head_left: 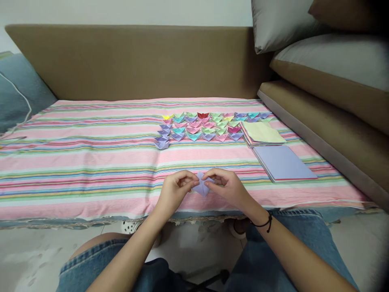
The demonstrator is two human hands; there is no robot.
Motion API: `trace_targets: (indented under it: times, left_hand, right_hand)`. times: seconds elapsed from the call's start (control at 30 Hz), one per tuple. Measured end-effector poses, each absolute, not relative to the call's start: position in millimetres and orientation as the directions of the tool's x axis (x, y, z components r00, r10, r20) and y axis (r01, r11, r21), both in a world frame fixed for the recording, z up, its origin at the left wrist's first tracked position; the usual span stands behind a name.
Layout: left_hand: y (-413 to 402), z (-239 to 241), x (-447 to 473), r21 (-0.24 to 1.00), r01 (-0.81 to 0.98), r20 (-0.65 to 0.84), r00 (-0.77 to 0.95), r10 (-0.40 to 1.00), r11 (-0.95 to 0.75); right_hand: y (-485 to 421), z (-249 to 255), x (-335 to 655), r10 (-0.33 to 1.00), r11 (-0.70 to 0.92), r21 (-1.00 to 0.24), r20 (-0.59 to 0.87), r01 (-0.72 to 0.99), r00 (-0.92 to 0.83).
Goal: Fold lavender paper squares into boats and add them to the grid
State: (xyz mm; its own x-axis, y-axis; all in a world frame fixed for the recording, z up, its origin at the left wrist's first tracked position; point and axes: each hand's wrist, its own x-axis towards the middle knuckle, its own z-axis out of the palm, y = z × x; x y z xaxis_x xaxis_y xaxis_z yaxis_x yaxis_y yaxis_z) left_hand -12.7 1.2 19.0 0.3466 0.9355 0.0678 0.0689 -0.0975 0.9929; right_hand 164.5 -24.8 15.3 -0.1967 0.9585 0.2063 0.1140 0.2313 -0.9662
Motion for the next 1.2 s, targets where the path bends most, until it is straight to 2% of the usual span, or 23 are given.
trace_targets:
  times: [0.1, 0.23, 0.37, 0.43, 0.8, 0.97, 1.2]
  left_hand:
    - [0.8, 22.3, -14.8, 0.983, 0.079, 0.115, 0.428, 0.896, -0.164]
    - [-0.3, 24.8, -16.0, 0.939, 0.078, 0.242, 0.542, 0.805, -0.335]
    - [-1.1, 23.1, -13.8, 0.826, 0.186, 0.384, 0.508, 0.771, -0.533]
    - [-1.6, 21.9, -12.3, 0.792, 0.199, 0.433, 0.484, 0.761, -0.577]
    - [-2.7, 16.2, -8.6, 0.812, 0.158, 0.44, 0.466, 0.768, -0.561]
    - [-5.5, 14.4, -4.0, 0.907, 0.106, 0.353, 0.34, 0.872, -0.408]
    - [-8.0, 15.6, -0.7, 0.98, 0.045, 0.176, 0.279, 0.944, -0.196]
  right_hand:
    - [-23.7, 14.3, 167.8, 0.976, 0.173, -0.984, 0.166, 0.034, -0.143]
    - [-22.9, 12.4, 169.6, 0.99, 0.136, -0.99, 0.137, -0.036, -0.021]
    - [-23.3, 12.7, 167.7, 0.994, 0.112, -0.99, 0.113, -0.09, -0.009]
    - [-23.8, 14.3, 166.7, 0.994, 0.103, -0.99, 0.105, -0.096, -0.011]
    - [-25.8, 16.7, 163.6, 0.99, 0.142, -0.99, 0.141, -0.023, 0.009]
    - [-26.9, 15.1, 162.2, 0.988, 0.155, -0.988, 0.155, 0.002, -0.008]
    - [-26.6, 19.1, 165.8, 0.98, 0.185, -0.981, 0.18, 0.058, -0.083]
